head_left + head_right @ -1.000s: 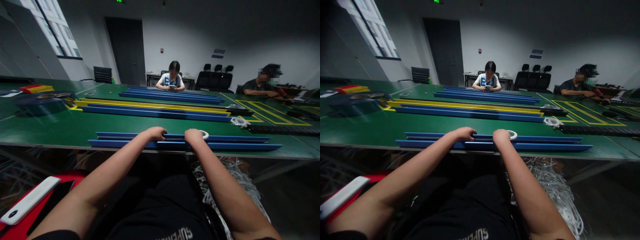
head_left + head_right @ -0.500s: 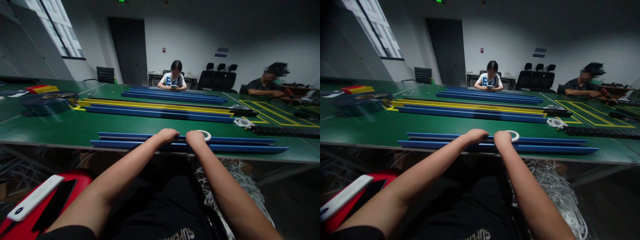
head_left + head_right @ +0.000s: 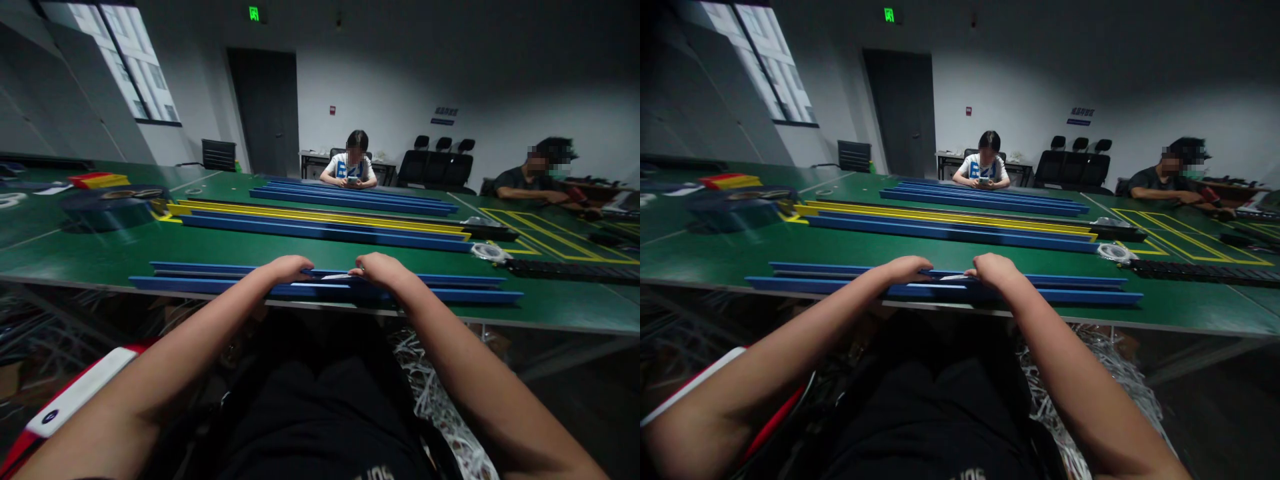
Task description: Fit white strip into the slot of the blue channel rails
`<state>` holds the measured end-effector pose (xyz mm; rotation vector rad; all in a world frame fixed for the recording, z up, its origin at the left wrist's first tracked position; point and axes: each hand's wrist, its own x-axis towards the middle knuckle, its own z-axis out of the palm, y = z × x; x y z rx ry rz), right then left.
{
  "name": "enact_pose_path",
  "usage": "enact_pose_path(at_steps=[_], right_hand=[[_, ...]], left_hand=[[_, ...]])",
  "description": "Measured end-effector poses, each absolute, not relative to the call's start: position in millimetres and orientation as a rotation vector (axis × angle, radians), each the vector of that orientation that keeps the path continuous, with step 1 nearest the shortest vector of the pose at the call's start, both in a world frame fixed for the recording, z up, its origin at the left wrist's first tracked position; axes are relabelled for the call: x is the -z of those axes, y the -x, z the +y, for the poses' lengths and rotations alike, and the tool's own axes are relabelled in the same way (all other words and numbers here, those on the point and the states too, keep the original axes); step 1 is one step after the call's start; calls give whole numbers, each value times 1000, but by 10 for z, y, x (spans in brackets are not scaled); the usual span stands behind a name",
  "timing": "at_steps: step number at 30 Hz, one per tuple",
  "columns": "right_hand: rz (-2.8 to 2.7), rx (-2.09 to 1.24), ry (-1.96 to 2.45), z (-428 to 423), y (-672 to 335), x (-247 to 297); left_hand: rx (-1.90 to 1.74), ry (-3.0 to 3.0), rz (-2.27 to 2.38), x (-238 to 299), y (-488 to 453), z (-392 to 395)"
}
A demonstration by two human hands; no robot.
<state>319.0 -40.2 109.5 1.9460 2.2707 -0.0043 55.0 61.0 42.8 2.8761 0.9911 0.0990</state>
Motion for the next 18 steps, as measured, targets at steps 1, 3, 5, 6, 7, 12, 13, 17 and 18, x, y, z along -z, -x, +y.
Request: enact_pose_path(at_steps=[1,3,5,6,7,12,13,17,18], right_hand=[[2261,-1,-1924,-407,-3213,-1142],[2210,-11,-1897,-415,-3294,-1223],[2136,-9,-1887,-412,-3405,-1262],[2094,-5,-1887,-405,-3463,-1258],[2050,3,-1894,-393,-3517,-1237],[1931,12,-1953,-279,-3632,-981],[1921,7,-1960,-251,-3620,-938],[1880,29,-1977,-167,-3520,-877],[1875,28,-1975,-156,-3491,-880]], left_hand=[[-107,-2864,1009,-426,-476,632],[-125,-2835,1045,-419,-394,661],[-136,-2798,1083,-412,-376,671],[-139,-2780,1102,-410,-380,670],[-140,-2764,1118,-409,-387,669],[-147,-2731,1143,-411,-399,675],[-149,-2729,1138,-411,-396,679],[-151,-2732,1132,-411,-385,686],[-146,-2733,1134,-411,-385,685]])
